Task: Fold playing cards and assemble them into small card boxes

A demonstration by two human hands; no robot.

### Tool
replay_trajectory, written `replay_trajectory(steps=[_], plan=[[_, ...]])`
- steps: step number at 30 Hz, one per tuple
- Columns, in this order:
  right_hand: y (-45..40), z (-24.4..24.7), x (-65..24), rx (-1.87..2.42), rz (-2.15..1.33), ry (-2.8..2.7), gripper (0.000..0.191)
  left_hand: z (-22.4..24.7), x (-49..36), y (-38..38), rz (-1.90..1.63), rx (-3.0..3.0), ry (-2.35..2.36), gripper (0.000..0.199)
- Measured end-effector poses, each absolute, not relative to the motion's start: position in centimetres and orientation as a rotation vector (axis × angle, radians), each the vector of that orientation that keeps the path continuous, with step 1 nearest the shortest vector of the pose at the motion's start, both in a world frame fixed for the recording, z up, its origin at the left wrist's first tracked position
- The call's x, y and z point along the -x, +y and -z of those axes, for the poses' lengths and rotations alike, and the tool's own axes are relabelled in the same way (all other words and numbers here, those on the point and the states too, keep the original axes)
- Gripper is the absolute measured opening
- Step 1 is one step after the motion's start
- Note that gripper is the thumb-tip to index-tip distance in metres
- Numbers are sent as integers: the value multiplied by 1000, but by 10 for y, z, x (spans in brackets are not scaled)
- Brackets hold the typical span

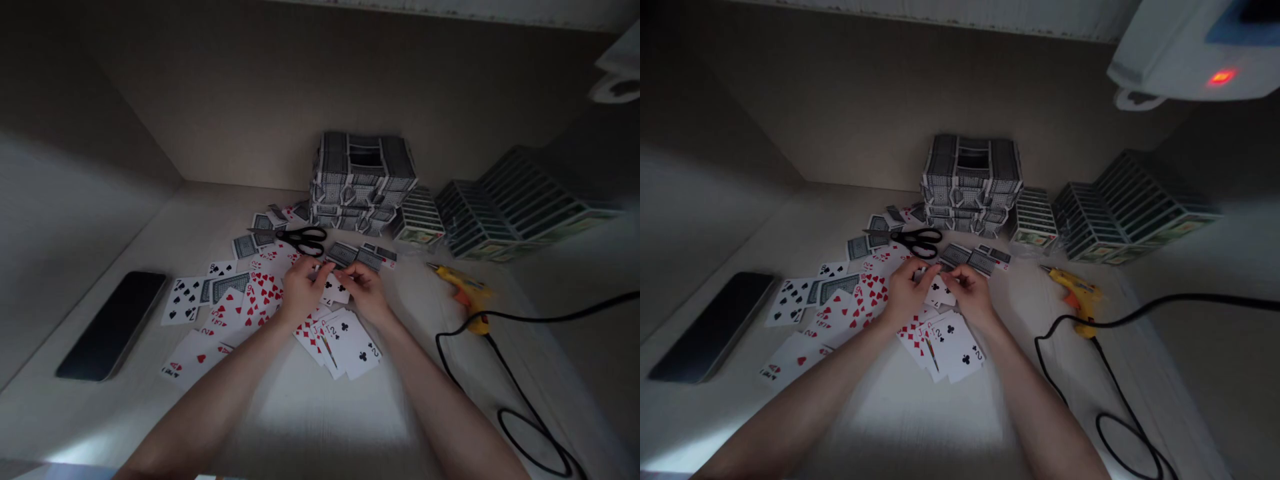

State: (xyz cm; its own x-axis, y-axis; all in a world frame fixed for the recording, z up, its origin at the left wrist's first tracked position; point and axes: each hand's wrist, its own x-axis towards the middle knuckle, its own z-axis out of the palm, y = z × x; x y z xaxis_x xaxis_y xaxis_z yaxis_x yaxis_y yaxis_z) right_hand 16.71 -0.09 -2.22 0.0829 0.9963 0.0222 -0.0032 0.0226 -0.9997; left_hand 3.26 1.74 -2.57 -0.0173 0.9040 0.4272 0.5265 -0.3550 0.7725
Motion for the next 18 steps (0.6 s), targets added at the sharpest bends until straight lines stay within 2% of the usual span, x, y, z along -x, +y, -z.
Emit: replay_trajectory(steps=[11,18], plan=[[-3,22,-168,1181,-1202,-1189,19,22,-33,19,-1264,-1635,1408,33],[0,24,-166,1202,-1135,-1171,16,18,-32,20,-1247,-1522,1342,25]])
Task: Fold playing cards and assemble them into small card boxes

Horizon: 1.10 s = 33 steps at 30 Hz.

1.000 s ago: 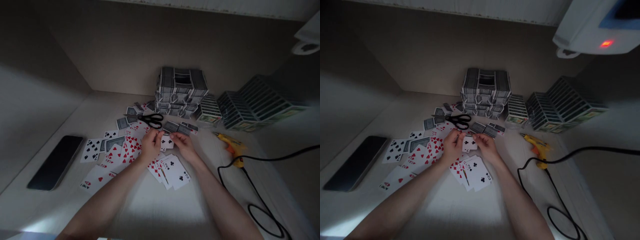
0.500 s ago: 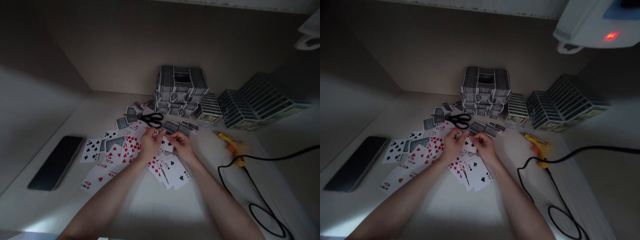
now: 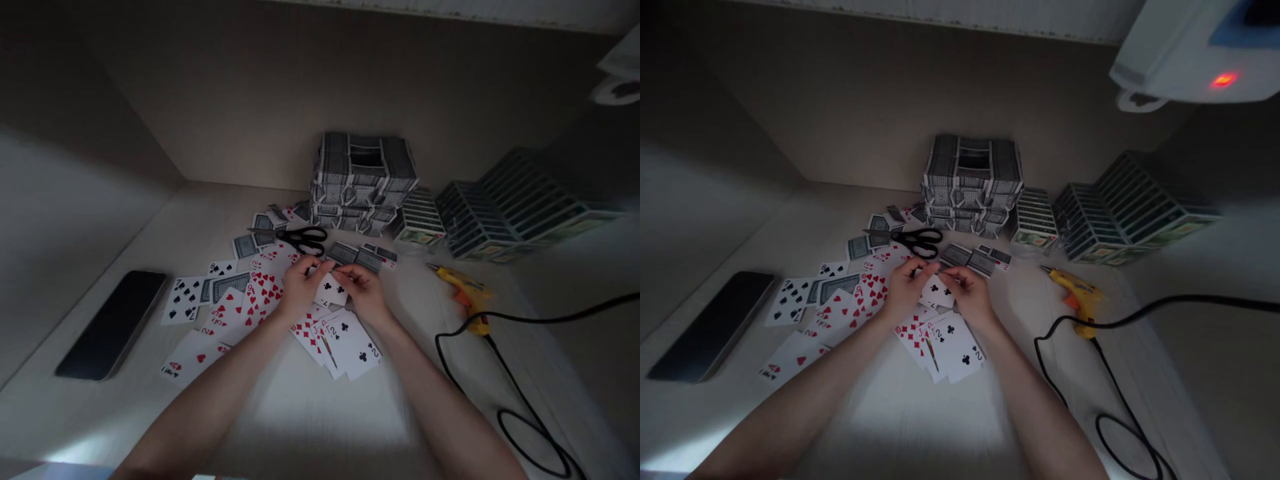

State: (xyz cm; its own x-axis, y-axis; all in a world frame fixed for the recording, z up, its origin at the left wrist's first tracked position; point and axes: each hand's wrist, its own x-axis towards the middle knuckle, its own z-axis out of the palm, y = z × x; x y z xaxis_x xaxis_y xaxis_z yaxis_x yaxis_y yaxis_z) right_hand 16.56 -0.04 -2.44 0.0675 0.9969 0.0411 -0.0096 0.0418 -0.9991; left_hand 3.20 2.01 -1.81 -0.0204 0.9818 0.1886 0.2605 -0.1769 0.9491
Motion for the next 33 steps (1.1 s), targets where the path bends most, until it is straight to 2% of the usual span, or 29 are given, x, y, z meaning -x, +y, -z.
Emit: replay_trajectory(steps=[2,7,12,21,33], plan=[[1,26,-166,1222,-1124,-1089,19,20,-32,20,-1255,-1469,1282,22],[5,28,-170,1199,-1108,-890,22,29,-33,20,-1256,-1481,1204,32],[5,26,-171,1196,-1138,-965,30,35,-30,24,-1223,-1468,1284,22],[8,31,-175,1203,-1200,-934,21,32,-28,28,-1189,-1409,1272,22],[6,27,-176,1228,-1264,-971,26,24,-22,31,-1063,-1431,1198,20]])
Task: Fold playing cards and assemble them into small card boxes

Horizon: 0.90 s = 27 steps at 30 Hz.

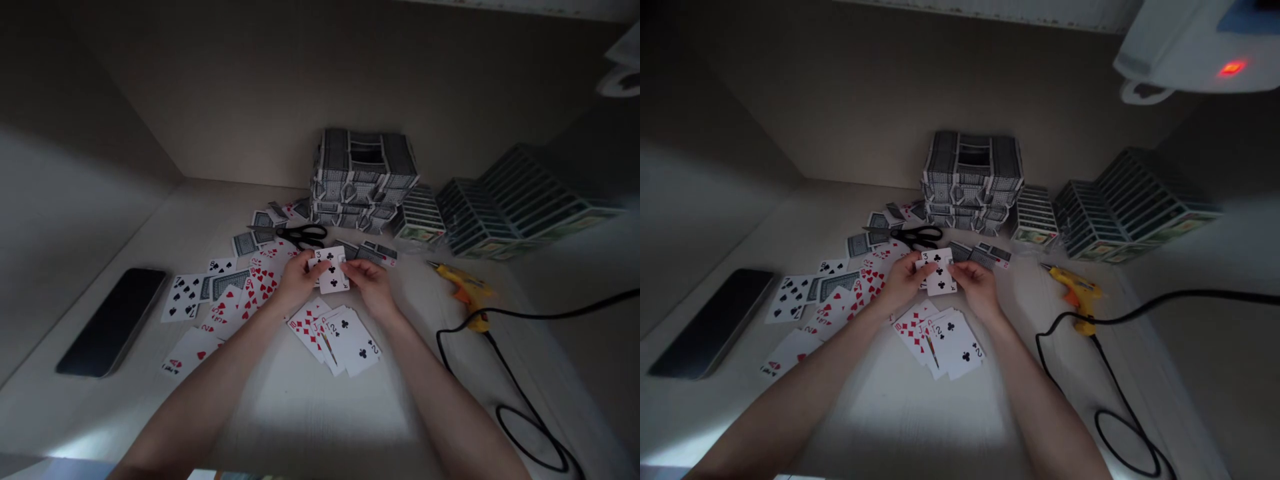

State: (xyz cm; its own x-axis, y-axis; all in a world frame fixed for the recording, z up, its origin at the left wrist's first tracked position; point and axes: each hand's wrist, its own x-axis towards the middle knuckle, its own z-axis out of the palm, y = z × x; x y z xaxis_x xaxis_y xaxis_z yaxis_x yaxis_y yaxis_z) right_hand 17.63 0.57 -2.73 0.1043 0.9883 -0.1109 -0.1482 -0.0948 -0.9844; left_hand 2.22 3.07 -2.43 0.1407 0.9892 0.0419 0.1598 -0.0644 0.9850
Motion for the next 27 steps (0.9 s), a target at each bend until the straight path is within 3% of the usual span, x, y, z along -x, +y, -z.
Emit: replay_trajectory(steps=[27], plan=[[4,22,-174,1184,-1390,-886,22,18,-20,32,-1021,-1298,1130,22]])
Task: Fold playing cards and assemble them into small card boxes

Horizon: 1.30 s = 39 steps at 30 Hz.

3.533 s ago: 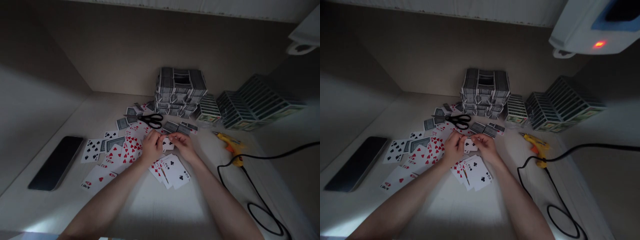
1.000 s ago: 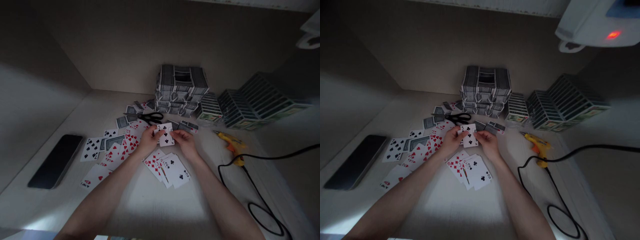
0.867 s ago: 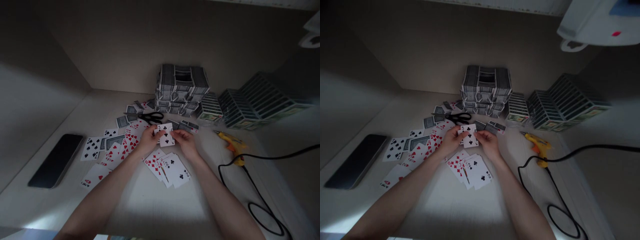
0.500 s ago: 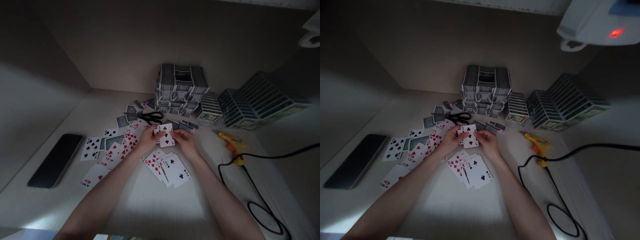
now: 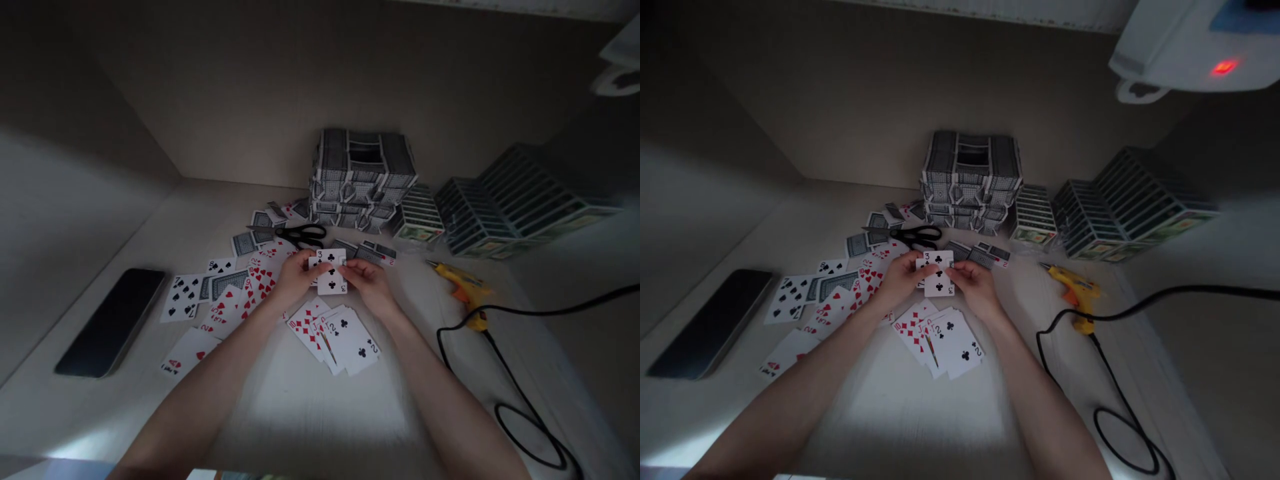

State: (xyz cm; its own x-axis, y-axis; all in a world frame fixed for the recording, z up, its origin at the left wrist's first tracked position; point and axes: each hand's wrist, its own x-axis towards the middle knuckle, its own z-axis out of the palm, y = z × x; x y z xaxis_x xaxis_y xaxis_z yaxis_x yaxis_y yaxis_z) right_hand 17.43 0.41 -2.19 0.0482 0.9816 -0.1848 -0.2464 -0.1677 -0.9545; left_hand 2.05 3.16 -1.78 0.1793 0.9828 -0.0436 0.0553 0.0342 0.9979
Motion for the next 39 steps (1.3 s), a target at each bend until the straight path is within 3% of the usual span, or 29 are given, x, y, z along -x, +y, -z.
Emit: replay_trajectory(steps=[29,39], plan=[[7,38,-178,1202,-1073,-909,21,24,-21,33,-1178,-1219,1081,17],[-1,41,-172,1311,-759,-1233,17,27,-25,29,-1232,-1399,1191,9]])
